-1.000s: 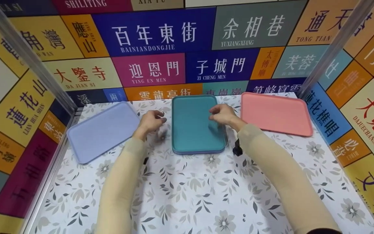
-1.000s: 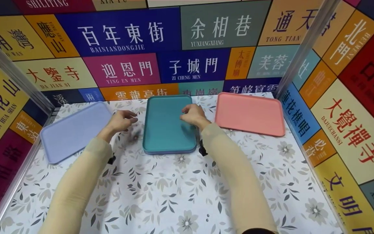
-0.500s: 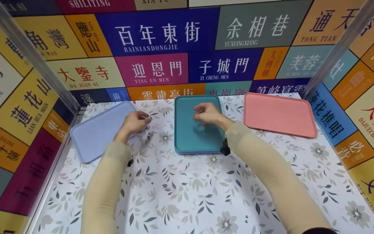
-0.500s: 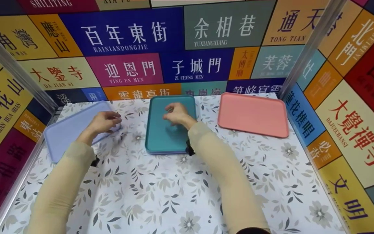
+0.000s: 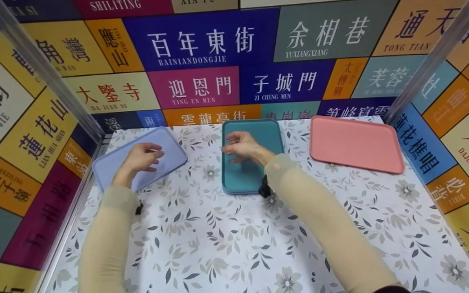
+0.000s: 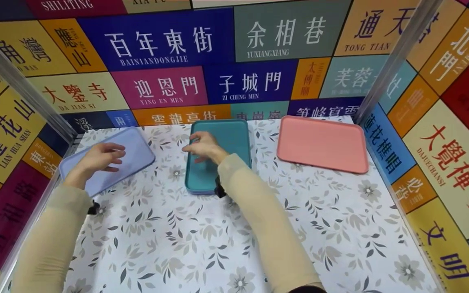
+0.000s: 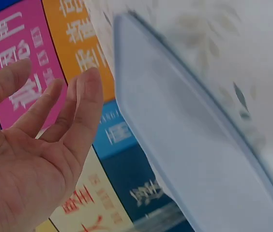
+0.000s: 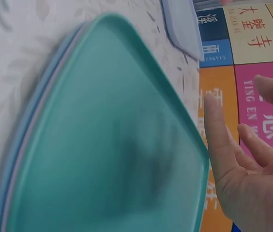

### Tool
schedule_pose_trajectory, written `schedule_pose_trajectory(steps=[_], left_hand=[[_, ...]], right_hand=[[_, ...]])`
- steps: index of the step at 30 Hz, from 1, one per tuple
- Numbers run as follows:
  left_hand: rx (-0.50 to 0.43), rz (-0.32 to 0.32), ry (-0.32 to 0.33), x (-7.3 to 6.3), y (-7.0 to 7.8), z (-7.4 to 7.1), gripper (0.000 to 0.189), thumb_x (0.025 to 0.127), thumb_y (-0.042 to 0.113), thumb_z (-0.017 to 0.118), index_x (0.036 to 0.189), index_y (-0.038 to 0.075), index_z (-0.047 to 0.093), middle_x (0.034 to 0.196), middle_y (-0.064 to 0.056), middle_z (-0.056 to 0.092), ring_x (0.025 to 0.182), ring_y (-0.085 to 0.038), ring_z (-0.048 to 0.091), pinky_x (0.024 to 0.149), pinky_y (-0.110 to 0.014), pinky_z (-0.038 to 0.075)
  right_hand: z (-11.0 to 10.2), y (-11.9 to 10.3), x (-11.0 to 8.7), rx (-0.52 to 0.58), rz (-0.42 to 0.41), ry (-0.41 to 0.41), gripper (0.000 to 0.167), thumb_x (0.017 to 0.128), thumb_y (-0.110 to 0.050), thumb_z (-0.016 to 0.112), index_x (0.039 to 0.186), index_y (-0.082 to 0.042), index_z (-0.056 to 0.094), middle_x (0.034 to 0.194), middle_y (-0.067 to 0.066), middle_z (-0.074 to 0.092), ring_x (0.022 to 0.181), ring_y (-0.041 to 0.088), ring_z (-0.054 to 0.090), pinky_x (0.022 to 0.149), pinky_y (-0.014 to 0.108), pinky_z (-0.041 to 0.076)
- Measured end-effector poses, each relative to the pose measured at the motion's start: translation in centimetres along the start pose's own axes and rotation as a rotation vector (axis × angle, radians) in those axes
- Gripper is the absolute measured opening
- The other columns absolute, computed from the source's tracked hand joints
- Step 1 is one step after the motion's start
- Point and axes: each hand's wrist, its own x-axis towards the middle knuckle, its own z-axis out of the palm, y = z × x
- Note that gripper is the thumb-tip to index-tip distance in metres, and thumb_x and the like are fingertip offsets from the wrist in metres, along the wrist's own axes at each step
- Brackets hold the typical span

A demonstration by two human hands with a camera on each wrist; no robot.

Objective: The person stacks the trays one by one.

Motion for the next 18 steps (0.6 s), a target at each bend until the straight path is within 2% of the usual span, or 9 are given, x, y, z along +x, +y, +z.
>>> schedule_pose_trajectory(steps=[5,9,13,17,18], left_hand=[[-0.031,-0.021,0.014,-0.9,-2.6,-2.4,0.06,0.114,0.029,0.059,0.164,-0.004,0.05,0.164,-0.031,0.056,0.142,-0.045,0.064,0.103,-0.042,0.069],[-0.042,-0.02,0.103,-1.5,-4.7,-3.7,0.06,0.114,0.027,0.06,0.164,-0.005,0.049,0.158,-0.031,0.058,0.127,-0.034,0.068,0.094,-0.033,0.07],[-0.052,-0.003,0.197,-2.2,-6.9,-4.7,0.06,0.112,0.021,0.062,0.163,-0.008,0.049,0.155,-0.035,0.057,0.112,-0.021,0.065,0.083,-0.025,0.069],[-0.038,-0.02,0.221,-3.0,-9.2,-6.0,0.061,0.111,0.018,0.063,0.162,-0.012,0.048,0.156,-0.042,0.055,0.107,-0.018,0.069,0.078,-0.023,0.069],[-0.03,-0.032,0.224,-3.3,-9.8,-6.4,0.062,0.11,0.018,0.063,0.162,-0.013,0.048,0.156,-0.043,0.055,0.108,-0.02,0.071,0.077,-0.022,0.068]], right_hand=[[2.5,-0.2,0.9,0.045,0.005,-0.035,0.057,0.1,-0.014,0.084,0.152,-0.006,0.063,0.144,0.021,0.069,0.144,0.048,0.065,0.111,0.059,0.064],[4.1,-0.5,1.7,0.049,-0.008,-0.045,0.057,0.099,-0.014,0.085,0.151,-0.007,0.065,0.14,0.018,0.069,0.139,0.043,0.068,0.114,0.059,0.063],[5.1,-0.7,2.5,0.045,-0.037,-0.037,0.055,0.098,-0.013,0.086,0.15,-0.006,0.066,0.143,0.02,0.068,0.127,0.034,0.073,0.113,0.055,0.064],[6.2,-0.8,3.3,0.067,-0.042,-0.026,0.056,0.097,-0.013,0.087,0.149,-0.006,0.067,0.146,0.021,0.067,0.121,0.029,0.072,0.113,0.055,0.064],[6.5,-0.8,3.5,0.076,-0.046,-0.026,0.057,0.097,-0.013,0.087,0.149,-0.006,0.067,0.148,0.023,0.066,0.122,0.029,0.071,0.113,0.056,0.064]])
